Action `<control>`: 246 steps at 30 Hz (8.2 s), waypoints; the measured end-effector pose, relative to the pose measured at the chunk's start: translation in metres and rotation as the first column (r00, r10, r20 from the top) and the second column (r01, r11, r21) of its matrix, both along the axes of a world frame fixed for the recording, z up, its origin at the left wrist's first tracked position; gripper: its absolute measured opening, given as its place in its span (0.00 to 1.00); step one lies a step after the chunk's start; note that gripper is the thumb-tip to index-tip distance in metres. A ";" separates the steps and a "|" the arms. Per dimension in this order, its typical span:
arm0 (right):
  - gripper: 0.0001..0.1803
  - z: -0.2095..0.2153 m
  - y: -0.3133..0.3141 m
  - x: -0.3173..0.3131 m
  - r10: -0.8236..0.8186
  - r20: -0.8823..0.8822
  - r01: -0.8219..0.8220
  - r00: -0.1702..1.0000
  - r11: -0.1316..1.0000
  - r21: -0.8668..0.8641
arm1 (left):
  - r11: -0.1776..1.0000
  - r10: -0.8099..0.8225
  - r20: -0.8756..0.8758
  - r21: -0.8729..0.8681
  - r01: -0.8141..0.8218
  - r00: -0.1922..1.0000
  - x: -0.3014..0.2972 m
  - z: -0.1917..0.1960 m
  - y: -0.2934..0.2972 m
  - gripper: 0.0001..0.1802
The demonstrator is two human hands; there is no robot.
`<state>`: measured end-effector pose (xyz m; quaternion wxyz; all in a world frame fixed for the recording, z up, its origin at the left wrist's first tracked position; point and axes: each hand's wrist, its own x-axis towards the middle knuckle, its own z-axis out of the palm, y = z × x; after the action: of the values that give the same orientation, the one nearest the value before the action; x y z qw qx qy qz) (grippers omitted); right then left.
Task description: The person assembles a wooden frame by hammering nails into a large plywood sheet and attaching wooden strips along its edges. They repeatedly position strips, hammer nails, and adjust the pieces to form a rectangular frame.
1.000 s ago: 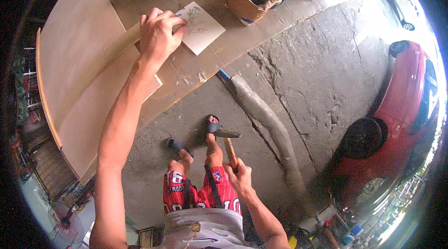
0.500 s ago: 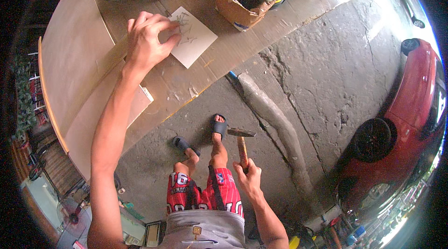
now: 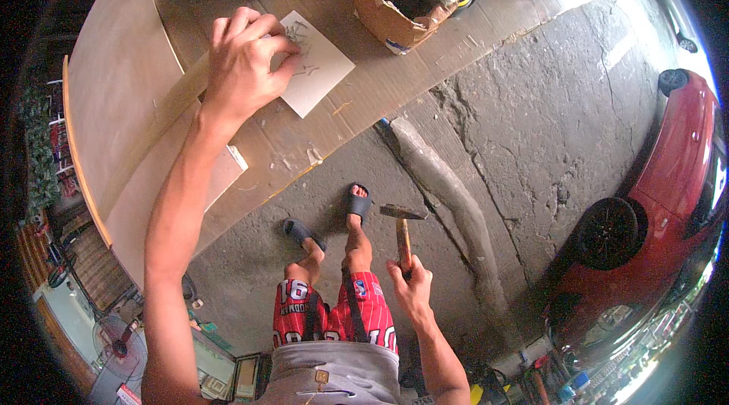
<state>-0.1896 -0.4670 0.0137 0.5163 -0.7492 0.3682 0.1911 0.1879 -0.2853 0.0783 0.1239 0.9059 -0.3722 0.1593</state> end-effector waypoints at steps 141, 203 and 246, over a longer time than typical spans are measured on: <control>0.26 0.161 0.370 0.037 0.886 0.315 -0.804 0.339 0.447 -0.392 | 0.284 0.919 -0.060 -0.581 -0.762 0.389 -0.373 -0.029 0.424 0.09; 0.09 0.072 0.266 0.433 0.985 0.095 -0.581 -0.147 -0.008 -0.814 | 0.850 0.496 -0.522 0.129 -0.511 0.694 -0.139 0.068 0.382 0.32; 0.04 0.172 0.136 0.311 -0.264 0.436 -0.190 0.860 0.628 0.755 | 0.304 0.387 -0.852 -0.244 -0.921 0.353 -0.290 0.078 0.402 0.21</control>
<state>0.1215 -0.3309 0.1854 0.8694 -0.4665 0.1153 0.1148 -0.1020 0.1169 0.1566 0.4951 0.8350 0.2401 -0.0020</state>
